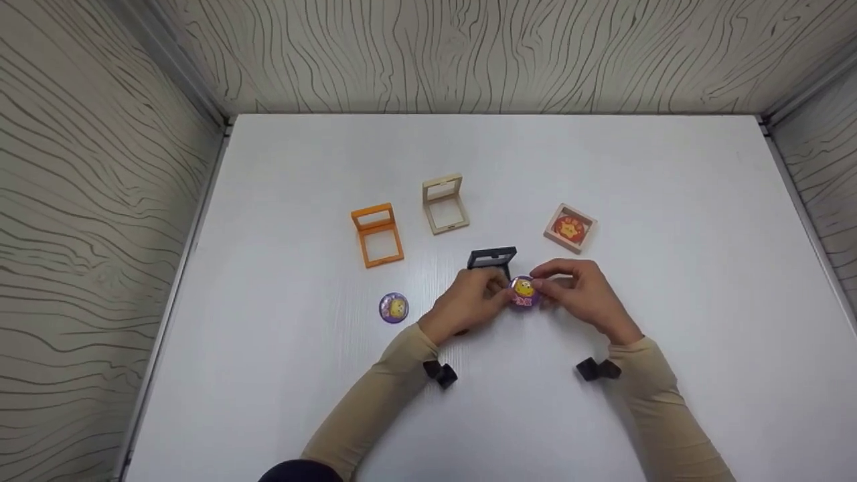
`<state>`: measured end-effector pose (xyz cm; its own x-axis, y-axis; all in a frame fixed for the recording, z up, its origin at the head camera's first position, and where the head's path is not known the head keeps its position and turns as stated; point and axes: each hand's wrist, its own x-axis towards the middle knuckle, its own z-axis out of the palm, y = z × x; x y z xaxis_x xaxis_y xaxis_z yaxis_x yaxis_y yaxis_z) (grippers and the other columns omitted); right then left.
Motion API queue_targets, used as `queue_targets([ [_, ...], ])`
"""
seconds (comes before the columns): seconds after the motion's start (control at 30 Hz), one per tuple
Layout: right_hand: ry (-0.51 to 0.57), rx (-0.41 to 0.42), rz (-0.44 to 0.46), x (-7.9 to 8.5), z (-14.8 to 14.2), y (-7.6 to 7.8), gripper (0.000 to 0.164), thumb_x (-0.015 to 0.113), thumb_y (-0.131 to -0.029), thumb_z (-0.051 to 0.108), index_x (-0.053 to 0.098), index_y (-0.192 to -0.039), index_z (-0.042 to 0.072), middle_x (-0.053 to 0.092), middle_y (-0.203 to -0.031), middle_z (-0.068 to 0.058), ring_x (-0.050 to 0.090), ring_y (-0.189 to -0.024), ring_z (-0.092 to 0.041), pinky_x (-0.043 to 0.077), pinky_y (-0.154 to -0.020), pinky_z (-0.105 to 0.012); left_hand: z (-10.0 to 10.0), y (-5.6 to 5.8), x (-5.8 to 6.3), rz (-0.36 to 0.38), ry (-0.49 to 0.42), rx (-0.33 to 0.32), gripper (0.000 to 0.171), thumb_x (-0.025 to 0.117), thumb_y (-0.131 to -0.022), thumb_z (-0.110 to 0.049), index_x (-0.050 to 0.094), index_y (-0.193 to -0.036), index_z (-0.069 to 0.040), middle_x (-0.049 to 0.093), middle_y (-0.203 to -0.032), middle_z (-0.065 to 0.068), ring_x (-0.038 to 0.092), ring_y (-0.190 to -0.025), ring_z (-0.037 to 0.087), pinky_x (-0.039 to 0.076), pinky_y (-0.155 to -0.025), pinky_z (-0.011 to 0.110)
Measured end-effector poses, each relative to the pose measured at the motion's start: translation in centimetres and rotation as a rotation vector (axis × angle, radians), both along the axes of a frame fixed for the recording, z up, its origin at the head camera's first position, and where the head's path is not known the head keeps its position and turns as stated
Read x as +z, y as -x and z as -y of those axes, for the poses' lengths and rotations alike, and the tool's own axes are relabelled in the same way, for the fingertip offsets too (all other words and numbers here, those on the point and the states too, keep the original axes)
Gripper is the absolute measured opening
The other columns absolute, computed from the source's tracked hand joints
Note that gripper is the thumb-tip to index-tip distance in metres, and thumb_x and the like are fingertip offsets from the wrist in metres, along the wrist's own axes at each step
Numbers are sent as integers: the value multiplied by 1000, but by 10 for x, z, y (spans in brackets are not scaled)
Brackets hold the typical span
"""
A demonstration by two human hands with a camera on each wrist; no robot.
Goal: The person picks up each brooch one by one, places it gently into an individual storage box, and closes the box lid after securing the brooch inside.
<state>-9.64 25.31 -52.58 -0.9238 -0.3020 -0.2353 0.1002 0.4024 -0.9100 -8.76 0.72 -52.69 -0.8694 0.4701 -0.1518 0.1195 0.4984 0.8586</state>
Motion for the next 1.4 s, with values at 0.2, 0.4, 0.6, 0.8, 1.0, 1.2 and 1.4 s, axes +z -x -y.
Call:
queue_targets([
  [0.2, 31, 20, -4, 1, 4, 1, 23, 76, -101, 16, 77, -118, 0, 73, -122, -21, 79, -95, -20, 64, -78, -29, 2, 2, 0, 26, -11, 12, 20, 70, -105, -22, 74, -116, -6, 80, -108, 5, 73, -99, 11, 56, -90, 26],
  [0.4, 29, 72, -10, 0, 10, 2, 24, 75, -101, 19, 76, -118, 2, 75, -118, -16, 78, -96, -21, 63, -77, -30, 5, 3, 3, 20, -18, 19, 20, 68, -105, -18, 73, -120, -5, 79, -111, 7, 73, -100, 12, 56, -90, 26],
  [0.6, 20, 131, -69, -2, 18, 2, 21, 74, -103, 20, 78, -117, 6, 77, -114, -11, 73, -96, -12, 57, -81, -22, 7, 4, 5, 18, 7, -5, 19, 66, -106, -19, 75, -119, -10, 78, -111, 3, 69, -99, 10, 55, -90, 27],
  [0.8, 55, 134, -36, -3, 22, 1, 20, 73, -104, 20, 78, -116, 6, 76, -110, -11, 71, -89, -14, 58, -77, -24, 13, 3, 8, 48, -3, 29, 22, 67, -106, -23, 76, -122, -12, 79, -112, 1, 71, -102, 10, 55, -94, 30],
  [1.0, 141, 93, 26, -6, 25, -3, 22, 69, -105, 17, 71, -114, -3, 75, -101, -10, 72, -81, -17, 59, -72, -28, 20, -2, 4, 60, -32, 14, 23, 70, -104, -21, 75, -121, -7, 80, -109, 5, 72, -97, 9, 55, -88, 26],
  [1.2, 220, 52, 85, -7, 26, -7, 28, 68, -106, 15, 63, -116, -11, 78, -99, -10, 75, -83, -14, 62, -77, -28, 22, -5, -1, 84, -113, 82, 20, 72, -102, -15, 74, -119, -5, 78, -100, 5, 64, -79, 5, 50, -74, 22],
  [1.4, 230, 36, 113, -4, 27, -8, 28, 68, -106, 15, 63, -116, -11, 80, -101, -13, 78, -85, -17, 63, -80, -30, 24, -6, -3, 94, -186, 146, 19, 72, -102, -14, 73, -119, -7, 78, -96, 4, 61, -71, 4, 47, -70, 21],
])
